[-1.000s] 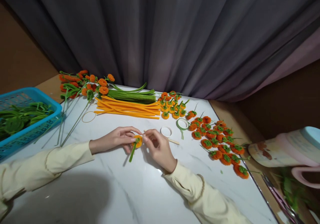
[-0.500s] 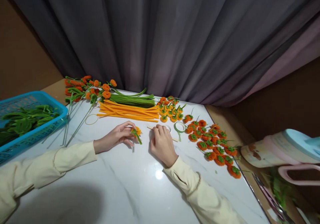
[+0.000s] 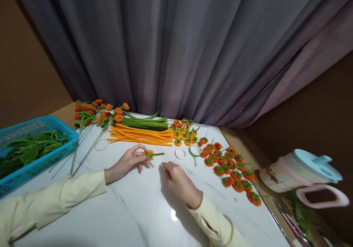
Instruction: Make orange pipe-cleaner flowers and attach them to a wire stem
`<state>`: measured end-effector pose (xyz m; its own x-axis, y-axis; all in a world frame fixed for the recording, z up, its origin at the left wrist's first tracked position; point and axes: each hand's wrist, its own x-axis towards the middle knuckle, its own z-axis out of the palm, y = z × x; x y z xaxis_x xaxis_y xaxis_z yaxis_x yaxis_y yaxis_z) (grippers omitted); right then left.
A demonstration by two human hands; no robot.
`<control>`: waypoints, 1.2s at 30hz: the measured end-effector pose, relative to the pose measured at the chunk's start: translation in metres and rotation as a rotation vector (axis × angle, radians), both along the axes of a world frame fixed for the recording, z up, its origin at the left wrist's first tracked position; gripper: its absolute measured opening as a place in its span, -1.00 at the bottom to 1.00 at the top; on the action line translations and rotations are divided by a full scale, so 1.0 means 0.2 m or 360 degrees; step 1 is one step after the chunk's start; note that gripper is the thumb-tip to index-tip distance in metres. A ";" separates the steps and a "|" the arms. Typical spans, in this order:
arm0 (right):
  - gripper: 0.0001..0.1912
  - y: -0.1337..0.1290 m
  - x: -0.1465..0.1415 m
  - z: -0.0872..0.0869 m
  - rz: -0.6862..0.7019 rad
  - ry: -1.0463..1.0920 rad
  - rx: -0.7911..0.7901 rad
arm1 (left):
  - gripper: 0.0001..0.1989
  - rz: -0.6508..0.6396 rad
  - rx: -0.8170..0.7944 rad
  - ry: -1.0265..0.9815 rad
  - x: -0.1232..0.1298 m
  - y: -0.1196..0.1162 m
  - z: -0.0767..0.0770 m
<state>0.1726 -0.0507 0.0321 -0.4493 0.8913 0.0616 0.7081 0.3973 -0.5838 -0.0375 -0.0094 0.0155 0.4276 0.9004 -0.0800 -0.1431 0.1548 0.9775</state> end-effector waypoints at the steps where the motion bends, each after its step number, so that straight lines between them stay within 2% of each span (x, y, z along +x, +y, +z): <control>1: -0.73 -0.01 -0.01 0.00 -0.0030 0.0212 -0.0156 | -0.63 0.0045 0.0040 0.0041 0.00 0.00 -0.01; 4: -0.56 -0.04 -0.05 0.00 -0.0247 0.0738 -0.0678 | -0.66 0.0174 0.0149 0.0149 0.01 -0.01 -0.03; 6: -0.48 -0.05 -0.07 0.01 -0.0354 0.1025 -0.0904 | -0.70 0.0224 0.0200 0.0199 0.02 -0.03 -0.04; 9: -0.52 -0.05 -0.09 0.02 -0.0303 0.1335 -0.1081 | -0.76 0.0228 0.0342 0.0301 0.02 -0.05 -0.06; 14: -0.58 -0.06 -0.10 0.03 -0.0207 0.1654 -0.1359 | -0.82 0.0235 0.0719 0.0505 0.01 -0.08 -0.08; 17: -0.58 -0.08 -0.11 0.04 -0.0278 0.1748 -0.1405 | -0.84 0.0251 0.0808 0.0578 0.01 -0.09 -0.07; 22: -0.69 -0.09 -0.13 0.05 -0.0319 0.1803 -0.1366 | -0.85 0.0279 0.0851 0.0597 0.01 -0.09 -0.06; 27: -0.71 -0.09 -0.14 0.07 -0.0390 0.1854 -0.1490 | -0.87 0.0291 0.0987 0.0646 0.01 -0.11 -0.06; 31: -0.70 -0.10 -0.14 0.08 -0.0340 0.1835 -0.1514 | -0.89 0.0323 0.1159 0.0746 0.00 -0.11 -0.06; 36: -0.68 -0.09 -0.12 0.07 -0.0221 0.1756 -0.1525 | -0.88 0.0247 0.1283 0.0796 0.00 -0.12 -0.05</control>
<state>0.1482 -0.0694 0.0465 -0.4769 0.8195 -0.3177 -0.2631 -0.4780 -0.8381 -0.0367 -0.0332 0.0062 0.3832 0.8083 0.4470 0.3572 -0.5760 0.7353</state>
